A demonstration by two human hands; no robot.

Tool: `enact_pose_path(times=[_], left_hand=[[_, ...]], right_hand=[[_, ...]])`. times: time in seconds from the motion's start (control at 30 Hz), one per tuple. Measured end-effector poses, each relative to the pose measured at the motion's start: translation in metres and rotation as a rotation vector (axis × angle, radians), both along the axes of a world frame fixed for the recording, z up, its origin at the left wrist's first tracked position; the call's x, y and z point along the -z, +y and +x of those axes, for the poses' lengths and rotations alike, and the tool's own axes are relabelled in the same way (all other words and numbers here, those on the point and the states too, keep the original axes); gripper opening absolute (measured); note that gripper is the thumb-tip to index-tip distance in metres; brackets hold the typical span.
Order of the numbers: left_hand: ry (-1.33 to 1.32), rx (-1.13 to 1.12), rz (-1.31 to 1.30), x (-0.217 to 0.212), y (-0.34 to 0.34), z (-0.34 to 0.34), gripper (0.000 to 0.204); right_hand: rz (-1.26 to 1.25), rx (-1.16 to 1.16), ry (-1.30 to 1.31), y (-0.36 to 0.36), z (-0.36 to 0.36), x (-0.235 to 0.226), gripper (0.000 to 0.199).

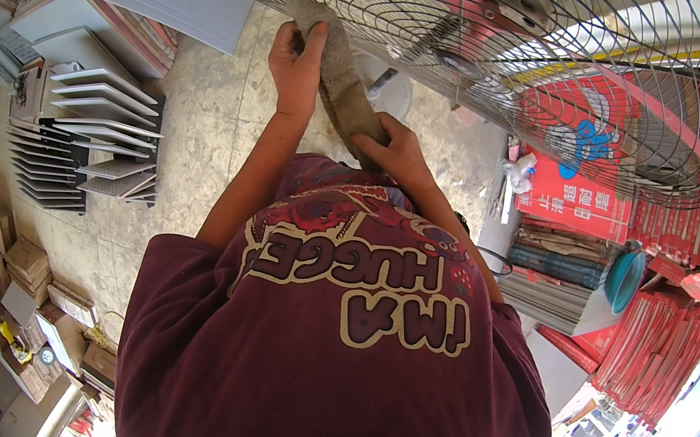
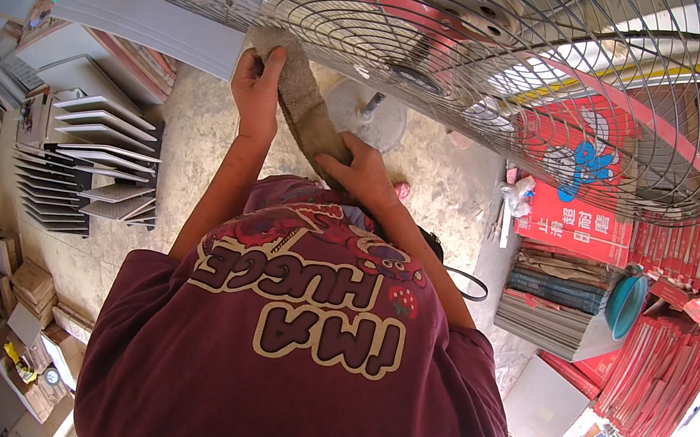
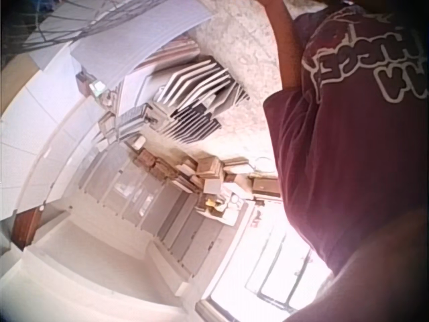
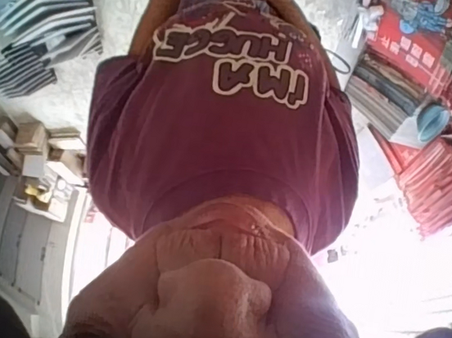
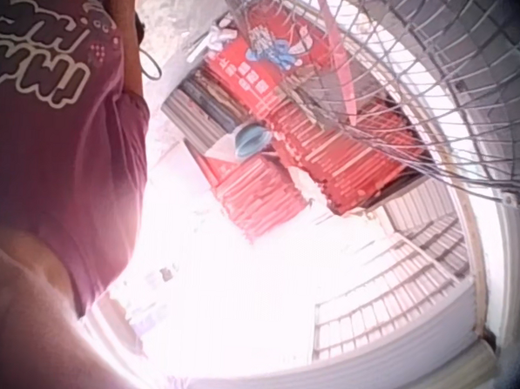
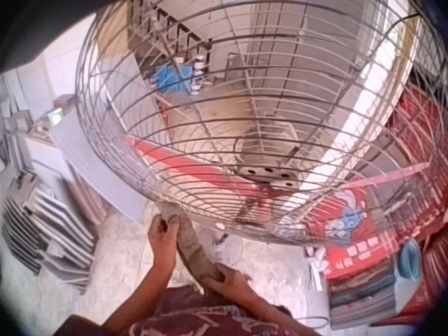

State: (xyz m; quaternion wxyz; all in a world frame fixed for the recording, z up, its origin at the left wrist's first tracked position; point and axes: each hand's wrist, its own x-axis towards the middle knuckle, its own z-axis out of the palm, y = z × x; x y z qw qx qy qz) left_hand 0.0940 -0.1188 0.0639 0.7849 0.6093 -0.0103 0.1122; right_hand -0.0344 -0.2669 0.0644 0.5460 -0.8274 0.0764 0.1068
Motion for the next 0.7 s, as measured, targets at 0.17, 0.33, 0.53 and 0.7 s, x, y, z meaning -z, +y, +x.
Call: enact_pose_path(times=[0.17,0.33,0.53,0.7], left_hand=[[-0.125,0.023,0.096,-0.020,-0.014,-0.011,0.022],[-0.307,0.090,0.351,-0.019,-0.027,-0.021,0.021],[-0.607,0.369,0.515,-0.040,-0.042,-0.037,0.020],[-0.375,0.394,0.359,-0.034,-0.034,-0.030,0.022]], right_hand=[[0.020,0.037,-0.004,0.000,-0.003,0.002,0.037],[0.040,0.027,-0.003,-0.003,-0.005,0.013,0.031],[0.238,0.094,-0.035,0.000,-0.006,0.007,0.030],[0.152,0.060,-0.020,-0.002,-0.004,0.011,0.030]])
